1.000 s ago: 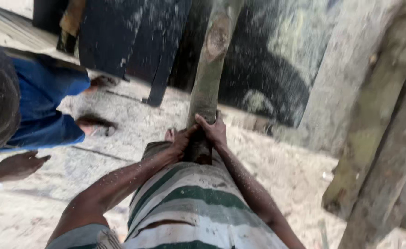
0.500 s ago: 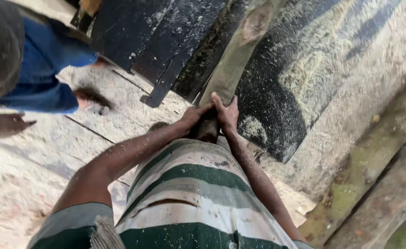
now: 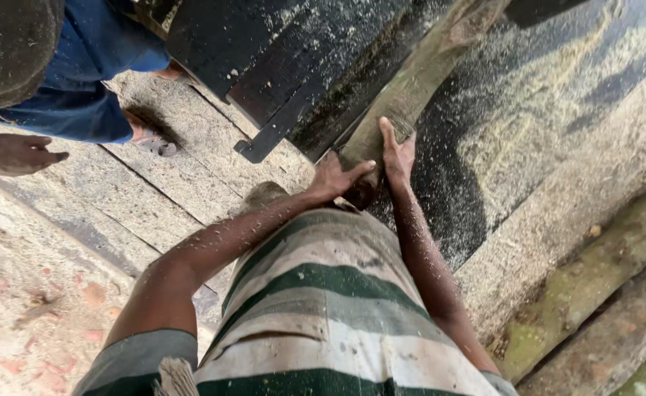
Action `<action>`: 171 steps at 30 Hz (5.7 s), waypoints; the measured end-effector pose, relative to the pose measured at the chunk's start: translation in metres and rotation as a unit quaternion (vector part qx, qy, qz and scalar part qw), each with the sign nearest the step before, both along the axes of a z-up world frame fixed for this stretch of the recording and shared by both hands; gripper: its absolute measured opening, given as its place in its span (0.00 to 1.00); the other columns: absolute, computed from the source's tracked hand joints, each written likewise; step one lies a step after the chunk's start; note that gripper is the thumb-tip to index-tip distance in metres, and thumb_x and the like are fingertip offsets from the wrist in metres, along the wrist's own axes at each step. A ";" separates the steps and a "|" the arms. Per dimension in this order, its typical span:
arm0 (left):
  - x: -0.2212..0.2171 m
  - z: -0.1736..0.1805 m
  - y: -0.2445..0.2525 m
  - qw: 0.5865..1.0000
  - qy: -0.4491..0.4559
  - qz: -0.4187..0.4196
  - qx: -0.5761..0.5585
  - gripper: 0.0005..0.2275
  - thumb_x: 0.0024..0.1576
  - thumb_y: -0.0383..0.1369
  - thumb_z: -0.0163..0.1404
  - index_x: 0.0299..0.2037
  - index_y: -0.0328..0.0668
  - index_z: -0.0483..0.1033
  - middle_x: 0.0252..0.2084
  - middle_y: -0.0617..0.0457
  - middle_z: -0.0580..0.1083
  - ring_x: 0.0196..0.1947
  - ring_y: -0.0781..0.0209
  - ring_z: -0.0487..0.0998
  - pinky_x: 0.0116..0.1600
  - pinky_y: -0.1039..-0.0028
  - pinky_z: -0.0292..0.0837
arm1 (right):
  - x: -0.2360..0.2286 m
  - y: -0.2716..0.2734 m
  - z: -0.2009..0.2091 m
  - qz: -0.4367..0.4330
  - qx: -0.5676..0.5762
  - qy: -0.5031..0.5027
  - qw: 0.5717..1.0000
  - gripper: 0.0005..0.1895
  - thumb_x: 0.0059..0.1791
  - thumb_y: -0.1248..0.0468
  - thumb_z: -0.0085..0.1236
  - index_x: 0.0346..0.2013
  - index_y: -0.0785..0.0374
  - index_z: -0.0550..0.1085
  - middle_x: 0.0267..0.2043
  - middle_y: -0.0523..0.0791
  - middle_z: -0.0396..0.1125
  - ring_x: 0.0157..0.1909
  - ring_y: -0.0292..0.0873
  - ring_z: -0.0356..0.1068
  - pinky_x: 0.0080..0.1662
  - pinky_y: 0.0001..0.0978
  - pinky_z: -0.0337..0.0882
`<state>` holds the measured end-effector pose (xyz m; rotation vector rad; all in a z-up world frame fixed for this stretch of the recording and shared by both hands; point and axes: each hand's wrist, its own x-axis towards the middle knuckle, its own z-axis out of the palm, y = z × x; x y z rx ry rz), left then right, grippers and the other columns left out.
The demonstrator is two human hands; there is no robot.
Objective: The person positions and feeds wooden logs and planks through a large circular saw with the help of an assistant.
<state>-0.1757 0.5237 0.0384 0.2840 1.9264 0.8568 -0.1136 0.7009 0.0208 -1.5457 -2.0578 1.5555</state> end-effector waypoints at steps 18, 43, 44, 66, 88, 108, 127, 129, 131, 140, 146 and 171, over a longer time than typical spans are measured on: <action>0.006 -0.056 0.096 0.988 0.102 0.112 -0.012 0.54 0.41 0.75 0.47 0.62 0.27 0.63 0.59 0.34 0.70 0.58 0.42 0.75 0.61 0.54 0.76 | 0.004 -0.034 0.040 -0.158 -0.065 0.059 0.983 0.36 0.53 0.37 0.41 0.63 0.61 0.65 0.49 0.54 0.70 0.45 0.49 0.76 0.44 0.47 0.82; 0.087 -0.055 -0.331 0.979 0.057 0.017 -0.194 0.30 0.62 0.53 0.46 0.67 0.39 0.67 0.62 0.43 0.72 0.56 0.46 0.76 0.59 0.55 0.69 | 0.085 0.050 -0.064 0.138 0.450 -0.124 0.874 0.46 0.62 0.40 0.36 0.76 0.77 0.39 0.79 0.66 0.33 0.79 0.65 0.35 0.75 0.56 0.38; 0.070 -0.060 -0.331 0.978 0.056 0.014 -0.202 0.29 0.62 0.53 0.45 0.66 0.39 0.67 0.62 0.43 0.73 0.56 0.46 0.76 0.59 0.55 0.70 | 0.092 0.026 -0.061 0.201 0.418 -0.078 0.882 0.50 0.59 0.38 0.34 0.76 0.76 0.32 0.81 0.64 0.25 0.81 0.64 0.23 0.74 0.54 0.24; -0.050 -0.077 -0.250 0.967 0.219 -0.112 -0.069 0.24 0.58 0.47 0.56 0.53 0.32 0.77 0.50 0.39 0.78 0.51 0.46 0.79 0.55 0.57 0.74 | 0.287 -0.068 -0.020 -0.280 0.244 -0.108 0.922 0.34 0.57 0.42 0.52 0.62 0.70 0.68 0.69 0.58 0.63 0.72 0.56 0.63 0.72 0.50 0.65; 0.174 -0.024 -0.390 0.888 -0.368 -0.196 0.192 0.39 0.52 0.52 0.62 0.68 0.39 0.61 0.62 0.47 0.72 0.57 0.61 0.75 0.64 0.64 0.70 | 0.251 -0.403 -0.008 -0.200 -0.182 0.247 0.931 0.38 0.53 0.41 0.52 0.70 0.61 0.61 0.61 0.48 0.66 0.59 0.44 0.68 0.56 0.39 0.72; 0.230 -0.020 -0.863 0.916 -0.389 -0.036 0.092 0.36 0.51 0.37 0.63 0.69 0.32 0.63 0.60 0.43 0.75 0.59 0.53 0.76 0.62 0.66 0.73 | 0.297 -0.850 0.004 -0.244 -0.210 0.089 0.943 0.51 0.42 0.42 0.65 0.72 0.59 0.56 0.61 0.56 0.67 0.59 0.55 0.71 0.55 0.47 0.76; 0.210 -0.017 -0.773 0.927 -0.352 -0.051 0.121 0.38 0.50 0.41 0.65 0.68 0.29 0.62 0.62 0.41 0.74 0.60 0.52 0.77 0.63 0.67 0.74 | 0.268 -0.755 0.017 -0.253 -0.227 0.062 0.938 0.49 0.42 0.40 0.65 0.68 0.65 0.61 0.61 0.52 0.67 0.59 0.51 0.71 0.56 0.43 0.73; 0.202 -0.014 -0.755 0.934 -0.330 -0.073 0.115 0.39 0.50 0.43 0.64 0.69 0.29 0.63 0.62 0.41 0.74 0.59 0.52 0.77 0.62 0.67 0.74 | 0.259 -0.739 0.018 -0.256 -0.234 0.053 0.936 0.49 0.42 0.40 0.64 0.69 0.62 0.59 0.61 0.52 0.66 0.59 0.51 0.70 0.56 0.42 0.73; 0.195 -0.010 -0.737 0.943 -0.306 -0.074 0.109 0.42 0.48 0.47 0.65 0.68 0.28 0.63 0.62 0.38 0.74 0.60 0.50 0.77 0.63 0.64 0.74 | 0.250 -0.720 0.016 -0.252 -0.219 0.095 0.938 0.45 0.44 0.41 0.65 0.66 0.68 0.66 0.60 0.53 0.69 0.59 0.50 0.71 0.57 0.41 0.72; 0.149 0.034 -0.630 0.974 -0.028 -0.224 -0.009 0.62 0.33 0.63 0.67 0.74 0.35 0.49 0.68 0.31 0.64 0.67 0.40 0.69 0.69 0.57 0.67 | 0.203 -0.635 0.023 -0.244 -0.176 0.097 0.949 0.42 0.44 0.43 0.64 0.65 0.65 0.67 0.59 0.53 0.71 0.58 0.50 0.72 0.56 0.41 0.73; 0.117 0.050 -0.561 0.975 -0.049 -0.217 0.026 0.62 0.33 0.64 0.65 0.75 0.38 0.47 0.67 0.35 0.67 0.66 0.41 0.71 0.68 0.58 0.68 | 0.175 -0.576 0.018 -0.255 -0.171 0.104 0.946 0.43 0.44 0.41 0.64 0.65 0.65 0.66 0.60 0.55 0.70 0.59 0.51 0.72 0.58 0.42 0.72; 0.007 0.044 -0.307 0.969 -0.041 -0.244 0.012 0.62 0.37 0.64 0.65 0.75 0.32 0.44 0.71 0.31 0.60 0.68 0.35 0.64 0.70 0.50 0.62 | 0.072 -0.314 -0.013 -0.186 -0.121 0.045 0.974 0.53 0.48 0.32 0.44 0.75 0.65 0.45 0.67 0.62 0.54 0.66 0.60 0.62 0.62 0.55 0.67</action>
